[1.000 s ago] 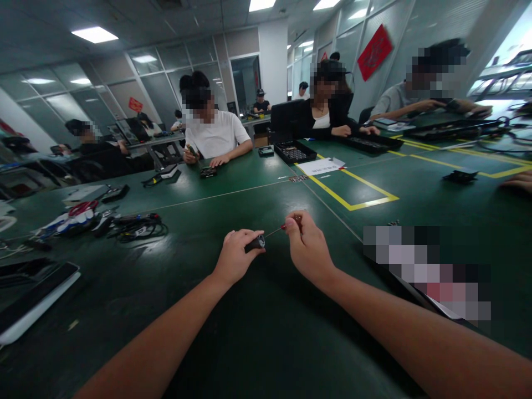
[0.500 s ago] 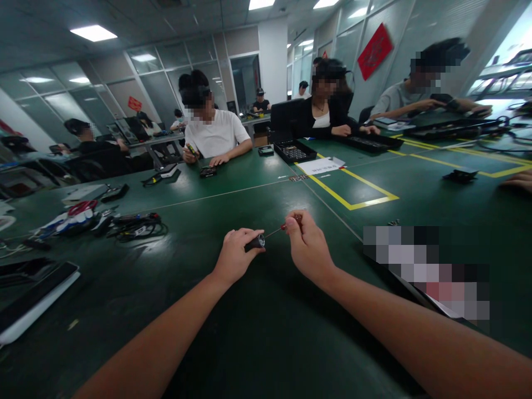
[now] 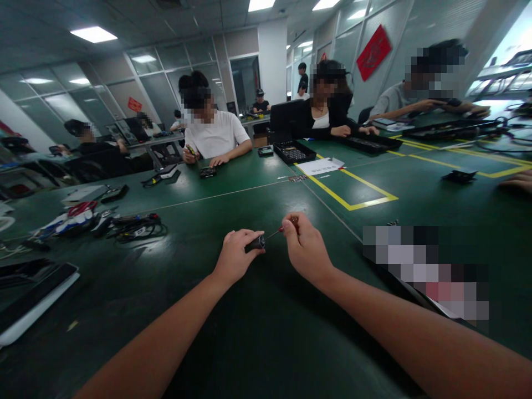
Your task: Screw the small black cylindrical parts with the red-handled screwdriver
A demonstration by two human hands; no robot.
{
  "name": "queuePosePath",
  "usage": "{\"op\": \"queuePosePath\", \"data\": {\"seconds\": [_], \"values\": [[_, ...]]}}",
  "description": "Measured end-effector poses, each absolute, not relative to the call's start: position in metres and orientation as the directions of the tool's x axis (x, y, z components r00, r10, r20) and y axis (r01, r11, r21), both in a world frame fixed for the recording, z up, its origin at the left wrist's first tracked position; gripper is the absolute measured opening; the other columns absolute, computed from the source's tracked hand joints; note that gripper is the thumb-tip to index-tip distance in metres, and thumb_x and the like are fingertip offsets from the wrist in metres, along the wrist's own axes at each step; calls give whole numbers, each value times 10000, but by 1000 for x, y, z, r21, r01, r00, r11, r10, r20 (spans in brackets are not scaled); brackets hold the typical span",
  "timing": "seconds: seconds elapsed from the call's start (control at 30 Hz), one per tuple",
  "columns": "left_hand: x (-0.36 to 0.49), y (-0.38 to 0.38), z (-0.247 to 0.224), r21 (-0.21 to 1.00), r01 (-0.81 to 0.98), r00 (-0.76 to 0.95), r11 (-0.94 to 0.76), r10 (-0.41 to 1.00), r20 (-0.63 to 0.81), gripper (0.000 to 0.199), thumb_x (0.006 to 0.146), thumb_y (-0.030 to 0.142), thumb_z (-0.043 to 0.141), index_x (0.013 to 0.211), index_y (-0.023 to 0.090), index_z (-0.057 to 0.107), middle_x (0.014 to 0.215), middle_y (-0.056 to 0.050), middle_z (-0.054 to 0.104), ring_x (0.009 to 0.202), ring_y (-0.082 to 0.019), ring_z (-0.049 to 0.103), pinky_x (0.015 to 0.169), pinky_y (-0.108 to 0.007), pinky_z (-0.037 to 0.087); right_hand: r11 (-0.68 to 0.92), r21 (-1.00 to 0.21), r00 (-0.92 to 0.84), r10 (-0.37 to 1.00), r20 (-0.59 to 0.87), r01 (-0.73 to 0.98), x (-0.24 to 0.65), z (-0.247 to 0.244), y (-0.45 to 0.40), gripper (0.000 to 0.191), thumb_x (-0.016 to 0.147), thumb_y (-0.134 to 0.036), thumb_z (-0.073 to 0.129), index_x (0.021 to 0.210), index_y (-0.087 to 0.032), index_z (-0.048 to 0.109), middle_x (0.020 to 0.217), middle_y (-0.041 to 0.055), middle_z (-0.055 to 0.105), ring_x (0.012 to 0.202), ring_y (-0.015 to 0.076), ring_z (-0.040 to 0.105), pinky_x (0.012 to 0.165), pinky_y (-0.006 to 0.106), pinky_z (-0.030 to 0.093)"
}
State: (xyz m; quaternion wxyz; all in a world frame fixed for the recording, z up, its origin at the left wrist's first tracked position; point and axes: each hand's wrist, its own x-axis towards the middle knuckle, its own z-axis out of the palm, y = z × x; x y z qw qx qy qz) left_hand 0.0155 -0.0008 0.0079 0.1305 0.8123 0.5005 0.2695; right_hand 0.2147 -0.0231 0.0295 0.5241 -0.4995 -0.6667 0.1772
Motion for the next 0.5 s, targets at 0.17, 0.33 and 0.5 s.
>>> {"op": "queuePosePath", "data": {"seconds": [0.17, 0.33, 0.5], "values": [[15, 0, 7, 481, 745, 345, -463, 883, 317, 432, 875, 224, 760, 1284, 307, 647, 1204, -32, 667, 1149, -257, 583, 1106, -519, 365, 451, -733, 74, 826, 559, 508, 215, 30, -23, 149, 1010, -306, 406, 952, -223, 516, 826, 25, 620, 734, 187, 608, 692, 316, 420], [16, 0, 7, 479, 746, 345, -463, 883, 317, 425, 878, 219, 755, 1279, 315, 651, 1199, -27, 668, 1148, -258, 583, 1094, -513, 373, 449, -757, 70, 838, 541, 474, 215, 31, -24, 157, 1016, -321, 406, 954, -228, 517, 807, 17, 628, 722, 183, 613, 683, 309, 425], [16, 1, 5, 476, 740, 350, -474, 877, 330, 430, 861, 199, 773, 1260, 310, 658, 1186, -22, 674, 1131, -255, 588, 1076, -508, 376, 438, -760, 35, 856, 516, 480, 215, 30, -24, 166, 1013, -329, 407, 956, -225, 522, 812, 24, 646, 719, 187, 625, 673, 309, 422]]}}
